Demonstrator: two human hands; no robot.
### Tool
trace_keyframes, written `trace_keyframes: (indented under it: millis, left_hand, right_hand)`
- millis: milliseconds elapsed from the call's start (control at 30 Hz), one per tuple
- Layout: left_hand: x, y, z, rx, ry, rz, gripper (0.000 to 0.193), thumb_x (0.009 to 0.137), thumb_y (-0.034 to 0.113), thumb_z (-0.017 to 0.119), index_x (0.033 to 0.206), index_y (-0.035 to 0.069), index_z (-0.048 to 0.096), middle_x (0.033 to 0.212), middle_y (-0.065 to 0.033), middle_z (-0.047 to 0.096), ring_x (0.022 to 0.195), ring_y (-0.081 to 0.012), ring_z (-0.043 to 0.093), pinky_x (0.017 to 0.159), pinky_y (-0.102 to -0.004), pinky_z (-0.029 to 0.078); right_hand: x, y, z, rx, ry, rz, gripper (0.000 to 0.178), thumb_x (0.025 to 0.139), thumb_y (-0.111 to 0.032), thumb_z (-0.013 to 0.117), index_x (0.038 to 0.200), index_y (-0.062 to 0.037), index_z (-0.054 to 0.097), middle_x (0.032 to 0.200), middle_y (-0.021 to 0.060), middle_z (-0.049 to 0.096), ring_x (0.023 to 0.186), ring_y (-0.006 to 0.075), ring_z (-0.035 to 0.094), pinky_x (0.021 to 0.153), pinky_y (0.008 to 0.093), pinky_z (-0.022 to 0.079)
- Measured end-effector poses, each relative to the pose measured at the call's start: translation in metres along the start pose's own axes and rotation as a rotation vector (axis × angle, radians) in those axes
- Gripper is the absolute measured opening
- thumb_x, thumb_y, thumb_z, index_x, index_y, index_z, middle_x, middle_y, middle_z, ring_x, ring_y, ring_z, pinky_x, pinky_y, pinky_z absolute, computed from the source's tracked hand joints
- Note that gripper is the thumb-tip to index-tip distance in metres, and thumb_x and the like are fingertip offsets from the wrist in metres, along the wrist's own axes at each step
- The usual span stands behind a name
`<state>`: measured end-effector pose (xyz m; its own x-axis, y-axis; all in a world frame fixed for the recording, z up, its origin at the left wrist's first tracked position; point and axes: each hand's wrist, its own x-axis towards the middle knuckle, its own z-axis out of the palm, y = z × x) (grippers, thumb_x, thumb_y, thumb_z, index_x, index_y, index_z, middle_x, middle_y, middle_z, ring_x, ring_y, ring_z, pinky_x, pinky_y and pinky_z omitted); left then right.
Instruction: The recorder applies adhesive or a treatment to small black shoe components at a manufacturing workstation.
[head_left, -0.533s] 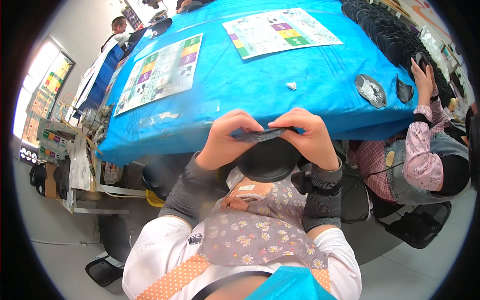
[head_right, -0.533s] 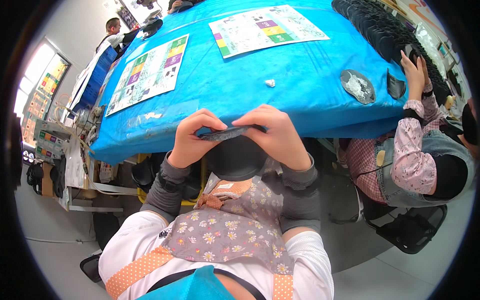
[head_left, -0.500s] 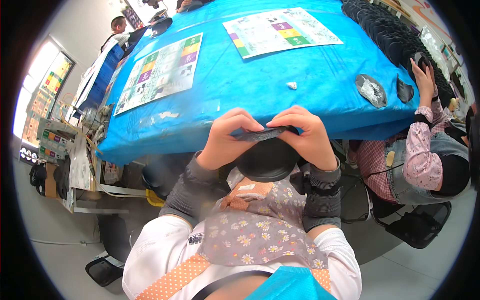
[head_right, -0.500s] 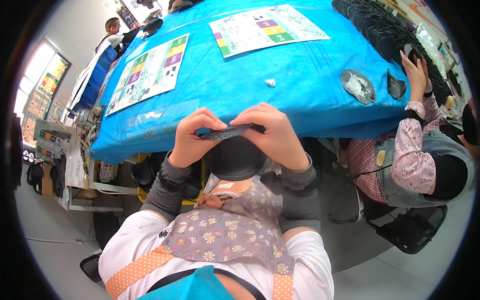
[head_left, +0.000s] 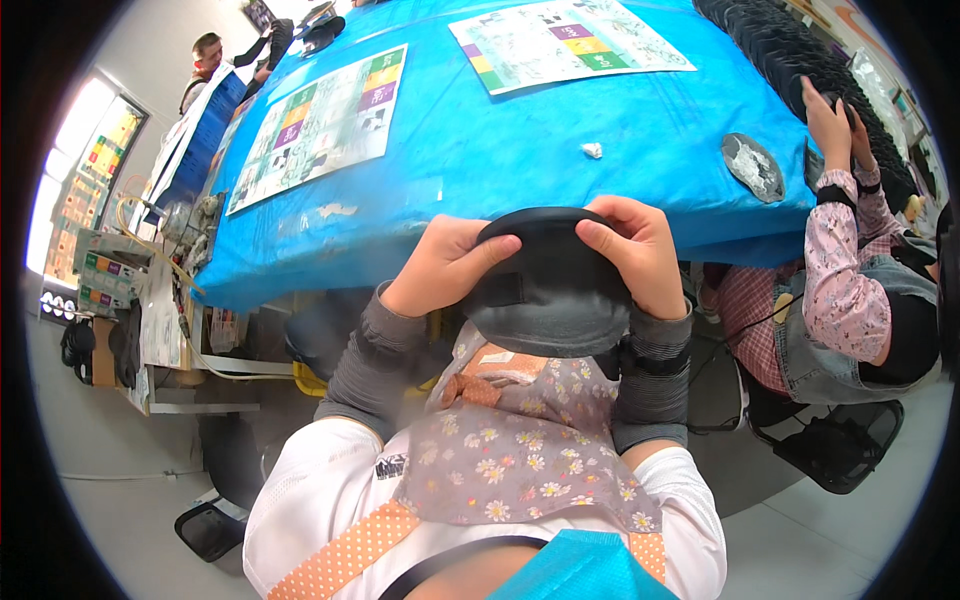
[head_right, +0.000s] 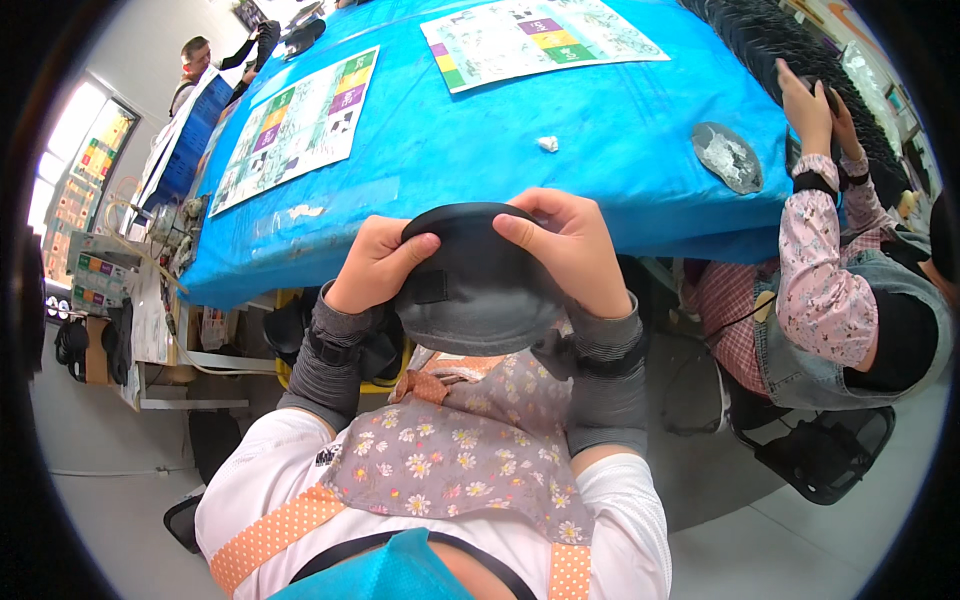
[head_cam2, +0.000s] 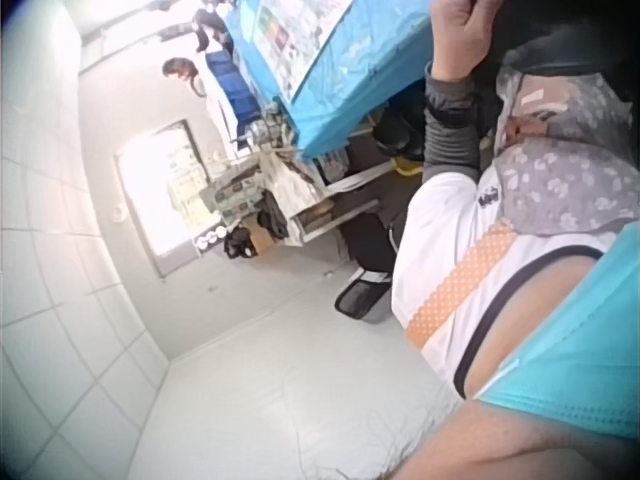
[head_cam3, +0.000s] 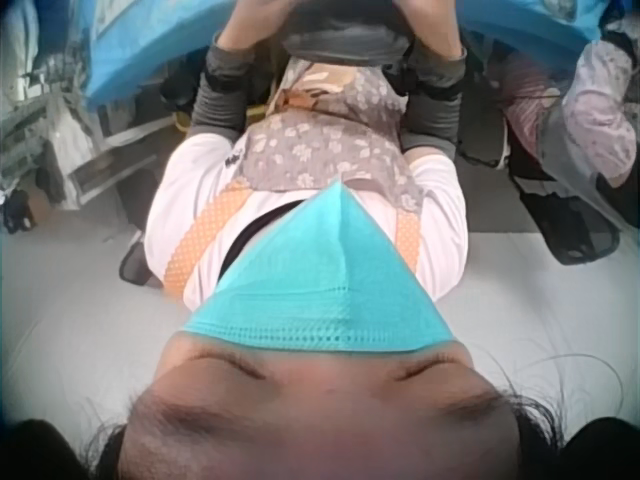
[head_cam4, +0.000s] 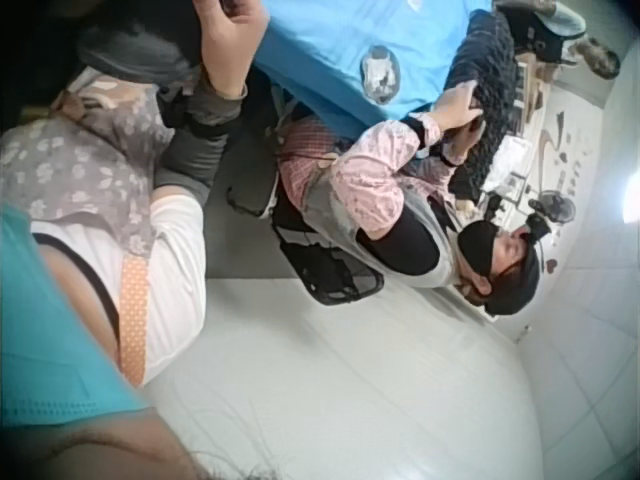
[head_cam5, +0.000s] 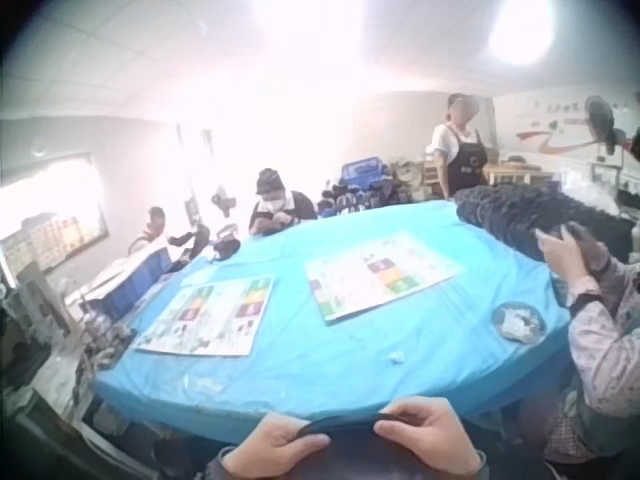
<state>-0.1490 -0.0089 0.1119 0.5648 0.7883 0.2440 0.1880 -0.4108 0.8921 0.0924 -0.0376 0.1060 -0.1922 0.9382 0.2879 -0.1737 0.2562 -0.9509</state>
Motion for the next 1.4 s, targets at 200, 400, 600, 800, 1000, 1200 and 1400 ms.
trace_keyframes:
  millis: [200, 400, 600, 800, 1000, 1200, 1400]
  left_hand:
    - [0.000, -0.016, 0.007, -0.097, 0.140, -0.050, 0.029, 0.090, 0.023, 0.070, 0.091, -0.005, 0.064, 0.068, -0.0015, 0.054, 0.067, -0.0056, 0.047, 0.059, -0.0250, 0.042]
    - [0.011, -0.002, 0.010, 0.186, 0.147, -0.091, 0.037, 0.077, 0.025, 0.082, 0.092, -0.001, 0.060, 0.080, -0.0092, 0.066, 0.074, -0.0113, 0.058, 0.065, -0.0302, 0.047]
    - [0.004, 0.007, -0.013, -0.355, -0.064, -0.242, 0.018, 0.085, 0.009, 0.073, 0.094, -0.001, 0.061, 0.086, 0.0000, 0.066, 0.081, -0.0058, 0.058, 0.072, -0.0232, 0.047]
    - [0.008, 0.010, 0.005, 0.049, 0.072, -0.152, 0.041, 0.076, 0.020, 0.085, 0.100, 0.002, 0.056, 0.085, -0.0031, 0.064, 0.084, -0.0079, 0.056, 0.073, -0.0270, 0.048]
    - [0.004, 0.005, 0.012, -0.082, 0.000, -0.187, 0.046, 0.076, 0.004, 0.082, 0.105, 0.006, 0.047, 0.086, 0.0028, 0.056, 0.085, -0.0059, 0.051, 0.074, -0.0234, 0.043]
    - [-0.001, 0.004, -0.003, -0.418, -0.060, -0.235, 0.041, 0.081, 0.001, 0.075, 0.115, 0.000, 0.053, 0.102, -0.0032, 0.065, 0.096, -0.0101, 0.060, 0.085, -0.0255, 0.048]
    - [-0.003, -0.013, -0.015, -0.660, -0.081, -0.291, 0.037, 0.086, 0.005, 0.070, 0.120, -0.005, 0.058, 0.111, -0.0062, 0.067, 0.100, -0.0131, 0.063, 0.090, -0.0275, 0.050]
  right_hand:
    - [-0.007, 0.004, -0.007, -0.293, -0.073, 0.138, 0.037, 0.091, -0.027, 0.069, 0.075, 0.0061, 0.066, 0.062, -0.0012, 0.064, 0.054, 0.0071, 0.050, 0.050, 0.0277, 0.038]
    - [-0.008, -0.005, 0.010, -0.931, 0.116, -0.339, 0.042, 0.080, -0.030, 0.077, 0.060, -0.0001, 0.056, 0.056, 0.0170, 0.046, 0.048, 0.0313, 0.042, 0.046, 0.0367, 0.034]
    - [-0.015, -0.004, -0.002, -0.569, 0.032, -0.312, 0.038, 0.077, -0.018, 0.079, 0.058, 0.0011, 0.053, 0.051, 0.0105, 0.040, 0.045, 0.0234, 0.037, 0.046, 0.0346, 0.028]
    - [-0.009, -0.005, 0.012, -0.923, 0.168, -0.615, 0.038, 0.070, -0.021, 0.083, 0.056, -0.0027, 0.053, 0.051, 0.0090, 0.043, 0.046, 0.0254, 0.042, 0.045, 0.0354, 0.031]
    - [-0.015, -0.007, 0.006, -0.911, 0.148, -0.568, 0.037, 0.068, -0.021, 0.084, 0.056, -0.0037, 0.053, 0.051, 0.0089, 0.044, 0.047, 0.0255, 0.045, 0.045, 0.0351, 0.033]
    - [-0.013, -0.007, 0.003, -0.639, 0.131, -0.427, 0.034, 0.077, -0.015, 0.079, 0.059, 0.0011, 0.054, 0.052, 0.0098, 0.041, 0.045, 0.0212, 0.039, 0.046, 0.0336, 0.029]
    - [-0.010, -0.006, 0.002, -0.617, 0.124, -0.377, 0.038, 0.078, -0.016, 0.078, 0.058, 0.0007, 0.051, 0.052, 0.0112, 0.038, 0.045, 0.0231, 0.038, 0.046, 0.0348, 0.028]
